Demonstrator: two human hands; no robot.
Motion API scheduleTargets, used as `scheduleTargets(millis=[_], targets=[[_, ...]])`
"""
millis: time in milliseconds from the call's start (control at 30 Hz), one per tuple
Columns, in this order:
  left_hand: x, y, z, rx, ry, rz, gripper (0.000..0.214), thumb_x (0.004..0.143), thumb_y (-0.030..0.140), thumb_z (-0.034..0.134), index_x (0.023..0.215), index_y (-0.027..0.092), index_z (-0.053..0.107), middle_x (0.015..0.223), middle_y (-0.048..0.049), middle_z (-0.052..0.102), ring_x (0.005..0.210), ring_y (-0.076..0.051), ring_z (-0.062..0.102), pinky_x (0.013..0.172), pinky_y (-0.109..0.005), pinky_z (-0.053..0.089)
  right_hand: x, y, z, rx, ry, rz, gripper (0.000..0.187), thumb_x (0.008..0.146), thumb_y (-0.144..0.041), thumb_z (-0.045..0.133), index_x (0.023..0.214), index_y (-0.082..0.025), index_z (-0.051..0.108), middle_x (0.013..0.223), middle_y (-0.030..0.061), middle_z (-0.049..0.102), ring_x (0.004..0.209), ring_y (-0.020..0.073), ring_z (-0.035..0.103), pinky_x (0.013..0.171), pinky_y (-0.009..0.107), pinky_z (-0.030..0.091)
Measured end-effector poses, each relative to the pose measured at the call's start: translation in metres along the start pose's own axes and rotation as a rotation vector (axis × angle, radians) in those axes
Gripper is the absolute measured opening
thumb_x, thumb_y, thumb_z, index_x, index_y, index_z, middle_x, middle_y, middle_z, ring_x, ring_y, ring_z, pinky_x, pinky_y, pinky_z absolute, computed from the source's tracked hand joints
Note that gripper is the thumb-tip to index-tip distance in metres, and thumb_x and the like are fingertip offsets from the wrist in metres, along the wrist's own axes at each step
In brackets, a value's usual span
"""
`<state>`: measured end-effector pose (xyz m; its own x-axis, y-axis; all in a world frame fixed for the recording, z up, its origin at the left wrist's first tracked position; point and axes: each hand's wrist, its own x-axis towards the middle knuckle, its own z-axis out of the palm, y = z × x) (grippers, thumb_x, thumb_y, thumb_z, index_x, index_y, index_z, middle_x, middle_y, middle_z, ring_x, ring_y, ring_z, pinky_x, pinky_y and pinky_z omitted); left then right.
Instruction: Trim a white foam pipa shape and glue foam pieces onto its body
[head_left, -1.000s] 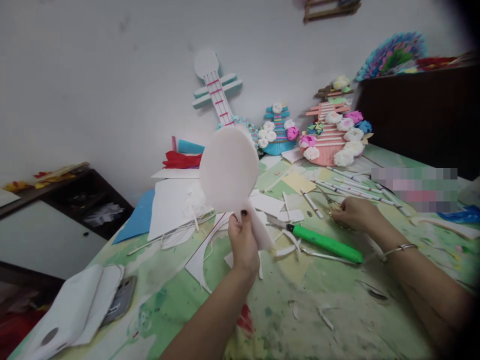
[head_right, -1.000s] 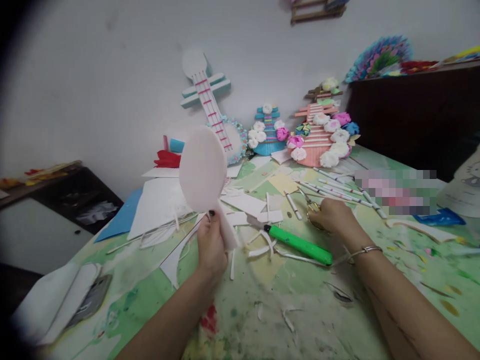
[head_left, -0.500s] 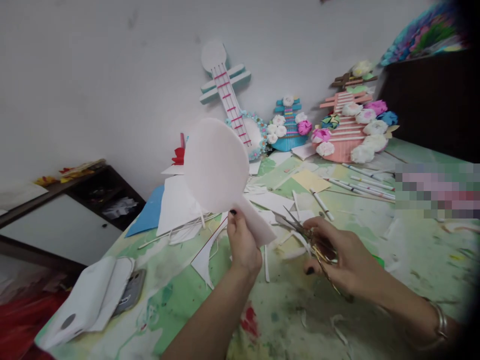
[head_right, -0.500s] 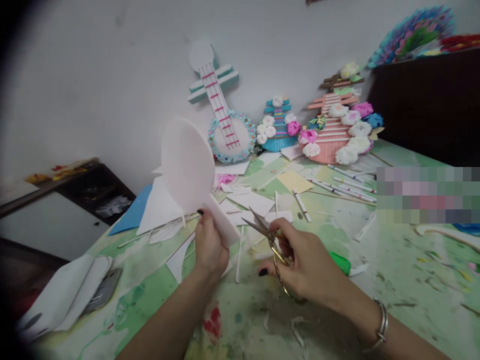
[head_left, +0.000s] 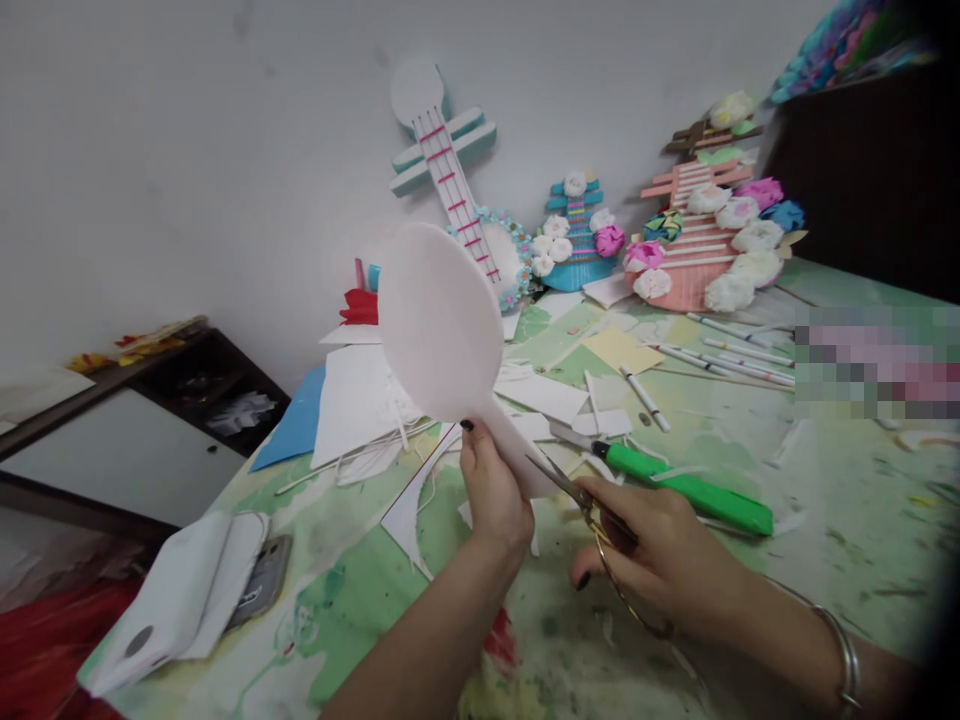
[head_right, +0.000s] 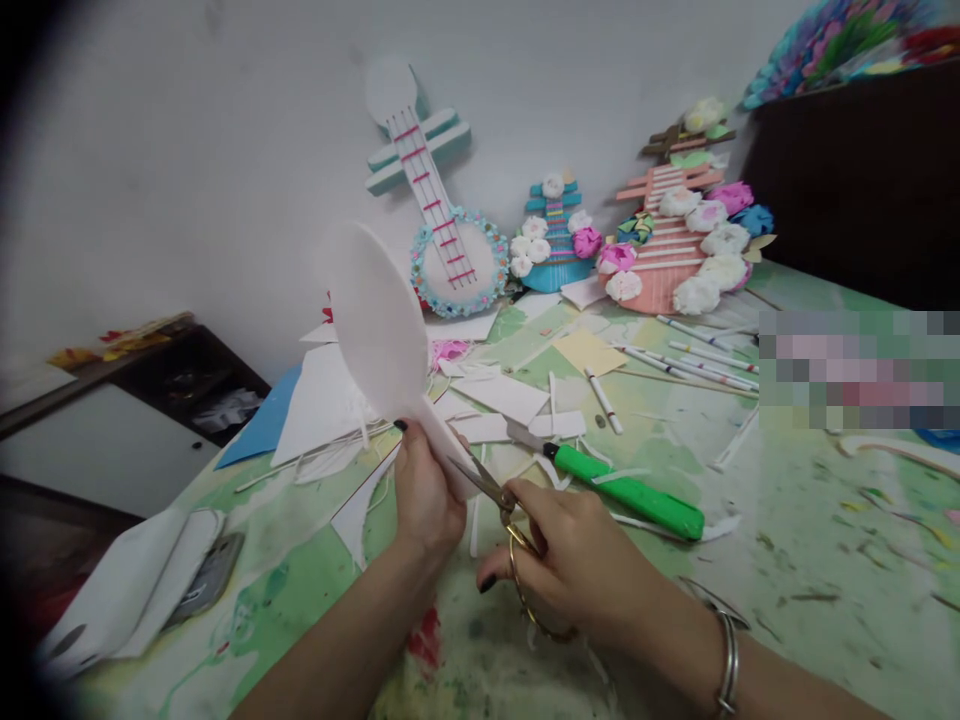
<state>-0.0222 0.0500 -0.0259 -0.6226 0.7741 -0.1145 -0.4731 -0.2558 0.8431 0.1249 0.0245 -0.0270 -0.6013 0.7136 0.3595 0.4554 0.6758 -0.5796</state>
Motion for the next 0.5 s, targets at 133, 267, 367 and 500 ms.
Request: scheduleTargets(millis=[133,267,367,500], targets=[[-0.001,-0.004,-0.001,-0.016,-0.017,0.002,0.044,0.076,0.059,0.054,0.086,0.016,0.058,0.083,-0.0065,0.065,0.095,-0.020,0.061,0.082,-0.031,0.048,-0.002,0.005,0.006,-0.067,0.078,-0.046,0.026,0.081,-0.018,0.048,0.105,-0.010,0.055,0.058,0.0009,0.057,0.049,0.0127,0.048,0.048,0.023,0.036],[-0.001,-0.004,0.000,-0.031,0.016,-0.011,0.043,0.077,0.058,0.054,0.088,0.017,0.058,0.079,-0.0053,0.064,0.098,-0.022,0.060,0.083,-0.033,0.047,-0.003,0.010,0.009,-0.091,0.101,-0.090,0.023,0.082,-0.017,0.045,0.102,-0.011,0.055,0.062,0.0032,0.061,0.052,0.0140,0.053,0.051,0.023,0.041],[-0.001,-0.005,-0.001,-0.049,0.020,-0.012,0.044,0.077,0.057,0.055,0.097,0.018,0.057,0.078,-0.0041,0.063,0.096,-0.022,0.061,0.080,-0.033,0.048,-0.004,0.012,0.012,-0.099,0.153,-0.140,0.023,0.082,-0.014,0.041,0.100,-0.013,0.055,0.063,0.0047,0.064,0.055,0.0151,0.058,0.052,0.023,0.043],[-0.001,-0.005,-0.001,-0.049,0.024,-0.023,0.049,0.078,0.057,0.054,0.108,0.018,0.055,0.084,-0.0058,0.064,0.097,-0.022,0.061,0.078,-0.032,0.049,-0.005,0.016,0.016,-0.136,0.203,-0.169,0.024,0.083,-0.015,0.042,0.104,-0.012,0.054,0.066,0.0061,0.067,0.053,0.0164,0.059,0.049,0.025,0.043]])
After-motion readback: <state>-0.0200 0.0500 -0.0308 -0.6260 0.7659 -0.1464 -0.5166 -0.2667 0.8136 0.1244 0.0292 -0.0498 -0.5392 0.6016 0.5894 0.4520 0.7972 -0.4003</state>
